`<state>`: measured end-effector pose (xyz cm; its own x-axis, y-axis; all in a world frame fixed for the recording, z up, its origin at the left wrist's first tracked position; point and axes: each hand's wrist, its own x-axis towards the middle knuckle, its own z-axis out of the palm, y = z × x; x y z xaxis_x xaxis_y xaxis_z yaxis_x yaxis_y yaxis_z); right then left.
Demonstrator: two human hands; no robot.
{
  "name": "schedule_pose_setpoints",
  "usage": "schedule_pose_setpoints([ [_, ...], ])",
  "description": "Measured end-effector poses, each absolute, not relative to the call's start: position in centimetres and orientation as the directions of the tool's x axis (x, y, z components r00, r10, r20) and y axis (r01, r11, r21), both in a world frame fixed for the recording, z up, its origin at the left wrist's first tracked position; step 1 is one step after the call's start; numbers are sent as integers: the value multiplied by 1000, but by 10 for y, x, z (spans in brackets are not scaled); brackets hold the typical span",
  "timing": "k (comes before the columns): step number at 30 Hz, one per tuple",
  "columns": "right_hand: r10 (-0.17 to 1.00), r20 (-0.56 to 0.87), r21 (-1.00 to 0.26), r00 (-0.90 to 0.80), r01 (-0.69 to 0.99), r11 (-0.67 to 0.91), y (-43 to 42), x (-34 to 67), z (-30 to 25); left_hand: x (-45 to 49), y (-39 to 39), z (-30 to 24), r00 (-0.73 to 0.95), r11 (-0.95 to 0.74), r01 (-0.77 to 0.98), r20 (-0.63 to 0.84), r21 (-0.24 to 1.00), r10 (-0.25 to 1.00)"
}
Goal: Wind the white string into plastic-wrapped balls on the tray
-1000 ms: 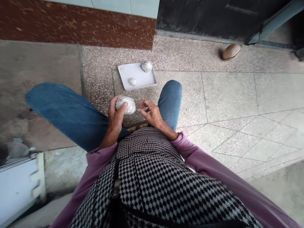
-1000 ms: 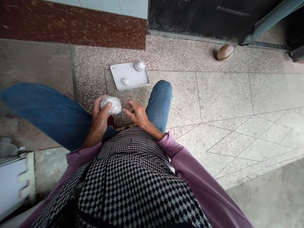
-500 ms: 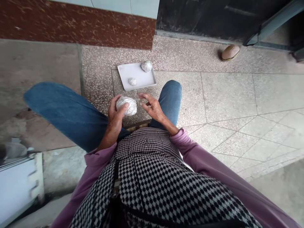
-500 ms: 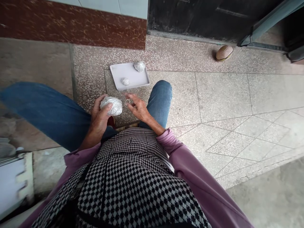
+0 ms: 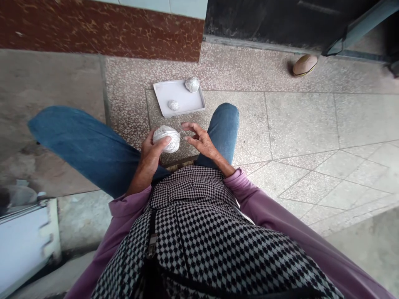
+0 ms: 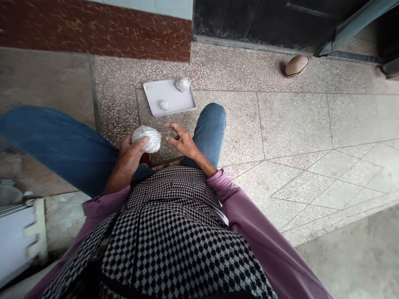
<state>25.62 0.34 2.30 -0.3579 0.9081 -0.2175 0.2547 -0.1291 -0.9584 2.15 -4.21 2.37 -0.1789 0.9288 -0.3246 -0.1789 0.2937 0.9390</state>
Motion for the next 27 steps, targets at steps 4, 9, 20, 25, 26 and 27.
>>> schedule_pose_setpoints([
  [4,872,-239,-965,-427,202,-165,6,249,10,28,-41,30,-215,297,-308,-370,904,904],
  [9,865,-299,-951,-402,46,-307,3,255,-12,25,-41,32,-251,317,-395,-433,862,866],
  [20,915,-189,-980,-356,128,-153,16,273,-5,19,-39,15,-184,345,-415,-449,842,875],
  [25,899,-154,-980,-409,178,-86,20,286,12,11,-39,19,-232,372,-257,-430,892,872],
  [26,884,-131,-984,-449,170,-59,20,288,20,9,-38,18,-240,383,-183,-419,905,876],
  [27,864,-105,-987,-493,158,-29,21,289,28,7,-37,18,-237,394,-100,-406,914,883],
])
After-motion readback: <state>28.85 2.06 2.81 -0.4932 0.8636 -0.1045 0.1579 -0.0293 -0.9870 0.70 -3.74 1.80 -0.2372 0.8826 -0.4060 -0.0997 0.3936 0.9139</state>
